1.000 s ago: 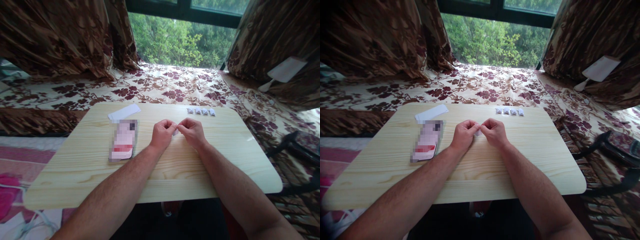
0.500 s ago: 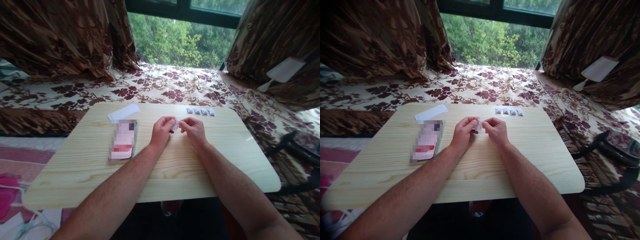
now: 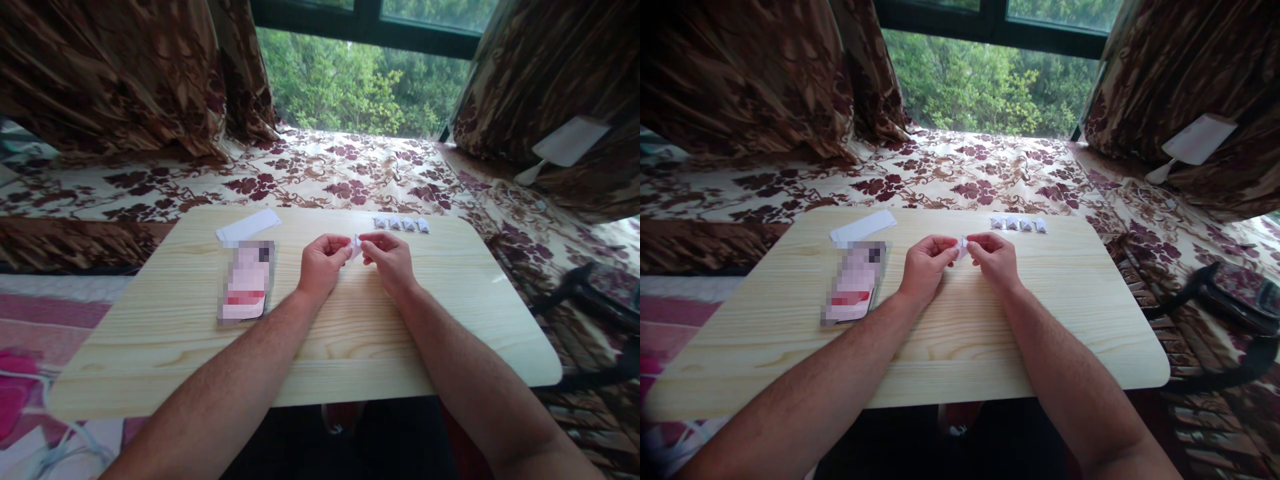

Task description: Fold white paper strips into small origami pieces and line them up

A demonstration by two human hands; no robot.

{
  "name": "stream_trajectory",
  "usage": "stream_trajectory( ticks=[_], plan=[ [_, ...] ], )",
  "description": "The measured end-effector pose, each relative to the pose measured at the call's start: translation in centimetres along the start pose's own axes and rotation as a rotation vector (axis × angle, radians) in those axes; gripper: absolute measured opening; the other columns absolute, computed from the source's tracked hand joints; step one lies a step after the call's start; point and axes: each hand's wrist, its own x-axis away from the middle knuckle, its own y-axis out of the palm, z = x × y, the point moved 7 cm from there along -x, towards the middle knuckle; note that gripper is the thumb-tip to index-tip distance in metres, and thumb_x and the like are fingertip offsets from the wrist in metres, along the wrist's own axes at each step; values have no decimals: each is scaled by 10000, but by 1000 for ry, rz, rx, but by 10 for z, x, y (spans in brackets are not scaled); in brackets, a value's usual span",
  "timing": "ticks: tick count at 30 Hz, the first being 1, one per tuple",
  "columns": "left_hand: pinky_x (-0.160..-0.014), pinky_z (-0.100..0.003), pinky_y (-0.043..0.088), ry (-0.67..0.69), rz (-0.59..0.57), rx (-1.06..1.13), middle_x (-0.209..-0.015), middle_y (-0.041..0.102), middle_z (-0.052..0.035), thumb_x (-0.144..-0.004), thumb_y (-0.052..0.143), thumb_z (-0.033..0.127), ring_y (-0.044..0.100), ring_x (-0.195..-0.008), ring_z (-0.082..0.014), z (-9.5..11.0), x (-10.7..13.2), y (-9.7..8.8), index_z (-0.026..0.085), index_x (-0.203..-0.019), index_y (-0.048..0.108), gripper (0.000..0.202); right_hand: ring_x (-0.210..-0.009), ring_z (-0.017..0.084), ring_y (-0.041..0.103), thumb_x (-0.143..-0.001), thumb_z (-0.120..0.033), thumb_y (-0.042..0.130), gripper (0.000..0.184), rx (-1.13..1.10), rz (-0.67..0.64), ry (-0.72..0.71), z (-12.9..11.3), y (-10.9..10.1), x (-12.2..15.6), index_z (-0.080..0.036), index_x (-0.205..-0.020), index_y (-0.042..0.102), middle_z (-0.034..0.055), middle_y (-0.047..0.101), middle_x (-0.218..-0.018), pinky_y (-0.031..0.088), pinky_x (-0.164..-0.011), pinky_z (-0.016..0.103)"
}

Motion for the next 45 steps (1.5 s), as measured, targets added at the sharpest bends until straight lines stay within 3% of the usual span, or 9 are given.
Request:
stream_trajectory(
  ticks=[7,16,23,31,36,45],
  plan=[
    [-591,-248,465,18,4,-6,-723,697,-23,-727,785,292,583,-631,-119,3,1,-1,151,-887,748,216,-558,99,569,-684,-294,796,228,-52,3,-16,2,1,-1,-161,-854,722,-10,677,-687,494,-498,237],
    [-605,-251,467,13,-32,18,-689,661,-5,-723,805,311,565,-620,-113,5,3,3,152,-910,736,255,-570,99,571,-676,-262,798,337,-83,-41,-6,0,4,1,-159,-988,720,-22,676,-683,495,-520,238],
    [-620,-252,467,11,-71,3,-692,656,-11,-736,792,306,578,-639,-119,5,4,4,151,-901,745,231,-514,97,539,-713,-344,787,213,-17,-122,34,2,8,2,-171,-708,663,-21,631,-595,431,-509,245],
    [-605,-257,472,11,-129,-29,-772,677,-12,-745,787,325,592,-646,-123,5,5,7,171,-1003,719,308,-540,105,545,-721,-315,781,184,-51,-143,33,2,8,3,-185,-683,656,-17,649,-618,429,-541,247],
    [-594,-244,454,18,-104,-35,-707,643,11,-730,785,303,573,-627,-114,4,4,6,180,-988,727,292,-537,109,534,-726,-300,766,170,2,-120,28,2,7,3,-185,-669,655,-25,621,-598,420,-531,251],
    [-652,-243,469,15,-65,2,-799,701,-6,-684,750,188,606,-656,-111,6,3,4,175,-989,708,308,-511,98,467,-745,-337,738,207,166,-178,-20,0,11,3,-182,-659,633,-40,570,-553,336,-502,250]
  ],
)
